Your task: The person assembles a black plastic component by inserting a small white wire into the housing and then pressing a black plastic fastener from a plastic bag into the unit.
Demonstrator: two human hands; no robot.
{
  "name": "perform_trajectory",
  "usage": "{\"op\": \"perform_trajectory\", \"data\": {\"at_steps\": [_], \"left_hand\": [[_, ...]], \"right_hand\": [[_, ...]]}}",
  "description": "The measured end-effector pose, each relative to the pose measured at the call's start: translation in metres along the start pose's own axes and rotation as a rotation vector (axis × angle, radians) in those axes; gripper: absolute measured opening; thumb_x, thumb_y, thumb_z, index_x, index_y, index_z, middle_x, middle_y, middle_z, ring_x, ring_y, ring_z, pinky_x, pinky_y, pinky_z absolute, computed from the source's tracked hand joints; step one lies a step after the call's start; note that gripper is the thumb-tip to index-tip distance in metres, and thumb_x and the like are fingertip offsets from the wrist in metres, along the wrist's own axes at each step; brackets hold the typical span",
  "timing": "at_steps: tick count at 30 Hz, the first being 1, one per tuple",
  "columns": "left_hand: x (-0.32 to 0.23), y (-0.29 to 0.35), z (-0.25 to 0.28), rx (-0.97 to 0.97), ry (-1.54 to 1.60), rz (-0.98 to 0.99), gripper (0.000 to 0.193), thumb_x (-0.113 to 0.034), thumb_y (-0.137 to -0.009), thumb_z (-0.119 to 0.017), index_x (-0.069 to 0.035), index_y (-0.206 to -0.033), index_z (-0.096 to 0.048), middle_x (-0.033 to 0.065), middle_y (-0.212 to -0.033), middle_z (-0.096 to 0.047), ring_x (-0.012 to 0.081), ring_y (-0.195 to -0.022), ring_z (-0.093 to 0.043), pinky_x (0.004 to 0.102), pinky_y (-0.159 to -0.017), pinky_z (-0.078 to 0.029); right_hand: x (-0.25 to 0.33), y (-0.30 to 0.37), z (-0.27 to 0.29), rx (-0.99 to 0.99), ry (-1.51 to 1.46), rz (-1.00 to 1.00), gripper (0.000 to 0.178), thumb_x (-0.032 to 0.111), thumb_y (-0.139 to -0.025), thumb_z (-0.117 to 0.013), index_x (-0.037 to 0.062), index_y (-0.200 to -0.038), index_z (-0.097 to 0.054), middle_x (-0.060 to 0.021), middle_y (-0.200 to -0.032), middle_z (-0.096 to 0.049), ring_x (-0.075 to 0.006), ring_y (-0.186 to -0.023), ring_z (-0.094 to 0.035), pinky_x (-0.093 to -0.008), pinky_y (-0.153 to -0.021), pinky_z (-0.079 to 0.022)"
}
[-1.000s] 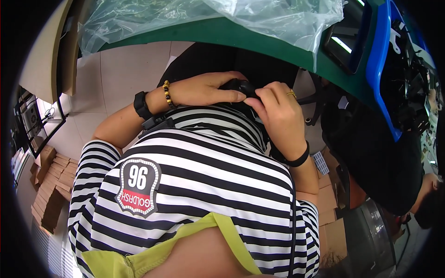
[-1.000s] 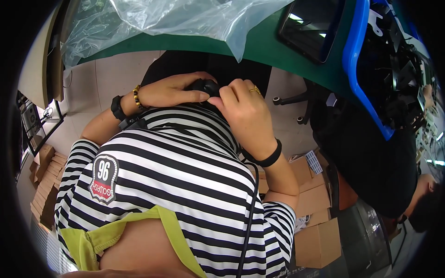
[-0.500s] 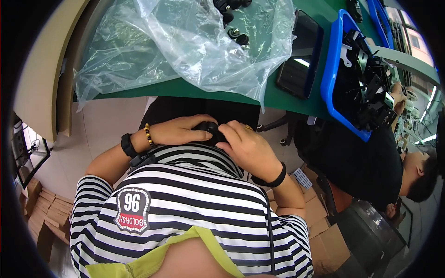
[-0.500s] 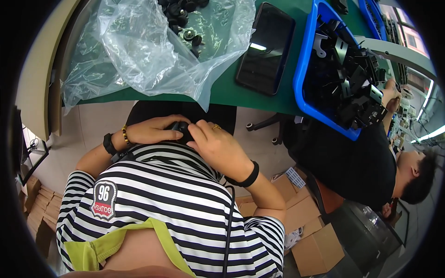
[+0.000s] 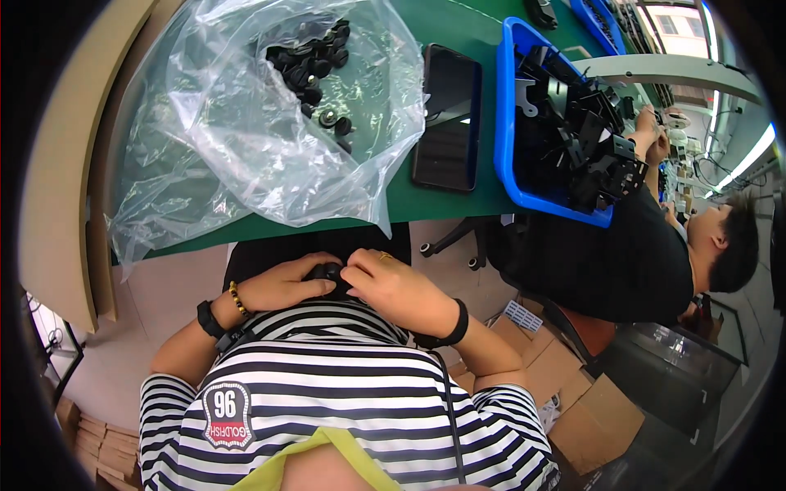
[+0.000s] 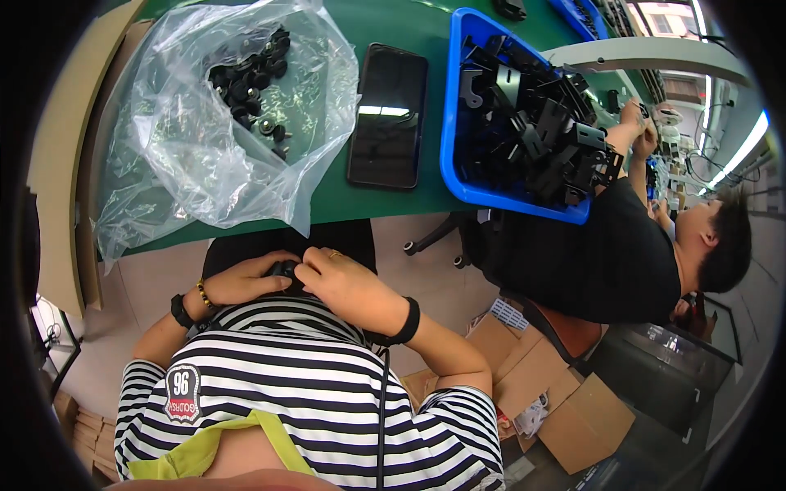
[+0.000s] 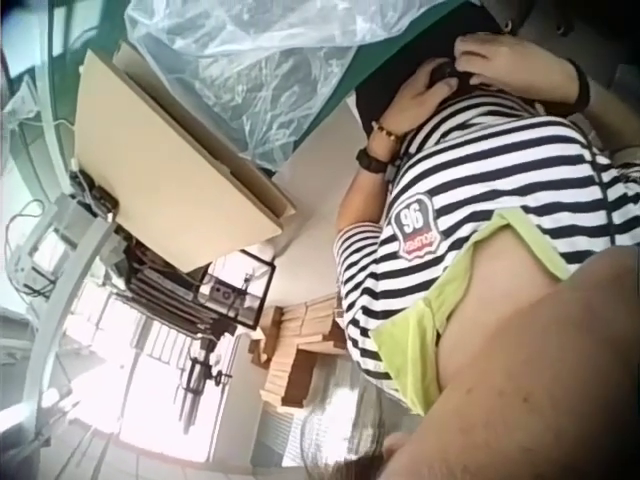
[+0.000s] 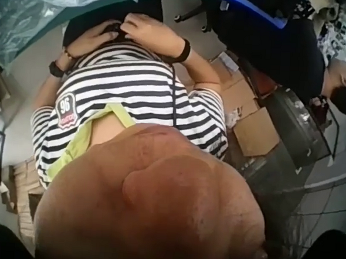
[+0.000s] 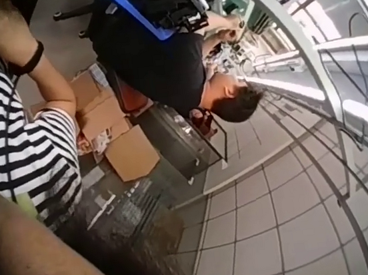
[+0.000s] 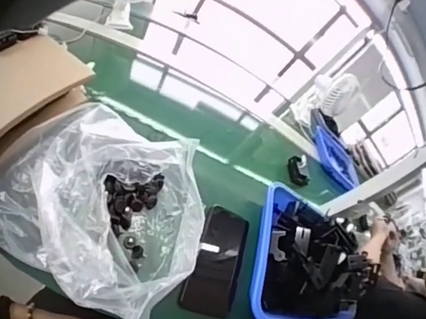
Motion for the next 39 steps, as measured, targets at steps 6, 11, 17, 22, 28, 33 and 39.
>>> {"op": "perform_trajectory", "data": {"at_steps": [6,11,17,22,28,33,39], "left_hand": [[0.004,-0.004,0.001,-0.050,0.046,0.035,0.054,-0.034,-0.101,-0.057,-0.001,-0.143,-0.046,0.0145,-0.125,-0.059,0.0218,-0.115,-0.057,0.0327,-0.101,-0.045],[0.001,-0.002,-0.003,-0.065,0.035,0.023,0.058,-0.034,-0.101,-0.058,0.002,-0.144,-0.043,0.0175,-0.132,-0.056,0.0241,-0.122,-0.055,0.0334,-0.105,-0.042],[-0.005,0.001,-0.003,0.006,-0.049,0.088,0.062,-0.035,-0.100,-0.059,0.003,-0.146,-0.040,0.0195,-0.136,-0.054,0.0263,-0.127,-0.053,0.0333,-0.108,-0.040],[-0.003,0.001,-0.003,0.006,-0.080,0.103,0.066,-0.037,-0.100,-0.059,0.004,-0.148,-0.037,0.0202,-0.137,-0.053,0.0273,-0.128,-0.053,0.0341,-0.108,-0.040],[-0.010,0.002,-0.004,-0.010,-0.091,0.132,0.067,-0.038,-0.100,-0.058,0.003,-0.149,-0.036,0.0204,-0.135,-0.055,0.0283,-0.127,-0.054,0.0350,-0.108,-0.040],[-0.013,0.000,-0.005,-0.010,-0.049,0.124,0.066,-0.038,-0.101,-0.056,0.002,-0.149,-0.035,0.0200,-0.133,-0.057,0.0269,-0.125,-0.055,0.0345,-0.107,-0.041],[-0.021,0.001,-0.003,0.024,-0.021,0.153,0.064,-0.040,-0.102,-0.055,0.001,-0.147,-0.038,0.0185,-0.132,-0.057,0.0258,-0.123,-0.056,0.0339,-0.106,-0.042]], "right_hand": [[0.000,-0.001,-0.001,0.029,0.069,-0.178,0.028,0.024,-0.091,-0.069,0.0018,-0.102,-0.056,-0.0143,-0.093,-0.058,-0.0354,-0.086,-0.062,-0.0425,-0.078,-0.051],[-0.010,-0.002,-0.002,0.012,-0.190,-0.239,0.022,0.015,-0.095,-0.062,0.0002,-0.108,-0.054,-0.0186,-0.099,-0.060,-0.0400,-0.091,-0.062,-0.0458,-0.081,-0.051],[-0.011,0.006,-0.003,0.036,-0.325,-0.193,0.023,0.012,-0.095,-0.060,0.0002,-0.114,-0.053,-0.0170,-0.102,-0.058,-0.0386,-0.091,-0.061,-0.0434,-0.080,-0.051],[-0.010,0.014,-0.021,-0.006,-0.261,-0.212,0.027,0.013,-0.095,-0.061,-0.0006,-0.117,-0.053,-0.0178,-0.105,-0.057,-0.0379,-0.093,-0.061,-0.0436,-0.080,-0.050],[-0.015,0.014,-0.015,-0.035,-0.313,-0.194,0.029,0.015,-0.095,-0.063,-0.0005,-0.117,-0.053,-0.0179,-0.106,-0.056,-0.0374,-0.094,-0.060,-0.0434,-0.079,-0.050],[-0.016,0.011,-0.014,0.009,-0.309,-0.222,0.028,0.018,-0.096,-0.064,0.0006,-0.115,-0.053,-0.0183,-0.106,-0.056,-0.0373,-0.093,-0.060,-0.0434,-0.079,-0.050],[-0.018,0.011,-0.006,0.039,-0.328,-0.219,0.030,0.018,-0.096,-0.064,0.0016,-0.118,-0.053,-0.0184,-0.108,-0.056,-0.0372,-0.094,-0.060,-0.0441,-0.079,-0.050]]}}
Point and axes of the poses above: each hand's wrist, its own y-axis away from the middle knuckle, its own z-axis out of the back of the hand, x = y × z, the point moved 1 cm from there along -y, towards the middle knuckle
